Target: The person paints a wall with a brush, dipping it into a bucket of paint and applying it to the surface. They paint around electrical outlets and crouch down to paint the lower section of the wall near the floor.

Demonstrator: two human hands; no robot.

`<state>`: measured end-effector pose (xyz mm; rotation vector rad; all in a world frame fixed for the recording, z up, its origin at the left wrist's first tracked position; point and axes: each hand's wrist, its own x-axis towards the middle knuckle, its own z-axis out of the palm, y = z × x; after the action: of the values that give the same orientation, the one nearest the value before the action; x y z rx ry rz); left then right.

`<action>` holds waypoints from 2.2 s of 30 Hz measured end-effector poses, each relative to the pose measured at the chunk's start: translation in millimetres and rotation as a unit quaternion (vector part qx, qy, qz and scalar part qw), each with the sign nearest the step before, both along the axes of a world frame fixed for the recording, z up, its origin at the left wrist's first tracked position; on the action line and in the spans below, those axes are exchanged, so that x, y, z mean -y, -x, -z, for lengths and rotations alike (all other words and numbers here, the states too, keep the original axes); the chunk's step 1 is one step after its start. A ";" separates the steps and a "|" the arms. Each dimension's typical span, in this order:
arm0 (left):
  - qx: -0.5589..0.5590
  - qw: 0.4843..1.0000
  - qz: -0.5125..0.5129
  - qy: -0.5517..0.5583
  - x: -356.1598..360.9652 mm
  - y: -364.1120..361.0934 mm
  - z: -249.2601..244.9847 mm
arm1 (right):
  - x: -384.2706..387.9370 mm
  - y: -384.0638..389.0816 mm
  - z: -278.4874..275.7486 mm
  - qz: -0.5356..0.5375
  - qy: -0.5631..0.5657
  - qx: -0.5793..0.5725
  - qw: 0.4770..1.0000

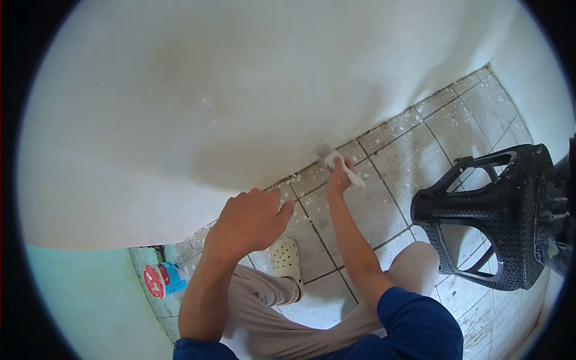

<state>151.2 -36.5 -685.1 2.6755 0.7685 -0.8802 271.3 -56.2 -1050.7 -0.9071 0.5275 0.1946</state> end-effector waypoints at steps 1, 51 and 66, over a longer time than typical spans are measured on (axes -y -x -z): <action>0.003 1.000 0.004 -0.004 1.3 -2.0 0.6 | -3.1 -15.1 -46.1 -0.047 -0.032 0.039 0.998; 0.246 0.931 0.204 0.175 -66.8 -44.1 149.8 | 57.5 -43.6 -523.6 -0.005 -0.201 0.249 0.947; 0.099 0.944 0.053 0.310 -26.6 29.8 -313.1 | 258.4 38.4 -653.9 0.051 -0.082 -0.026 0.995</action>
<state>121.4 -9.9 -372.0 2.2014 0.2410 -0.7090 232.9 -314.6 -396.8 -0.7154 0.5951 0.1667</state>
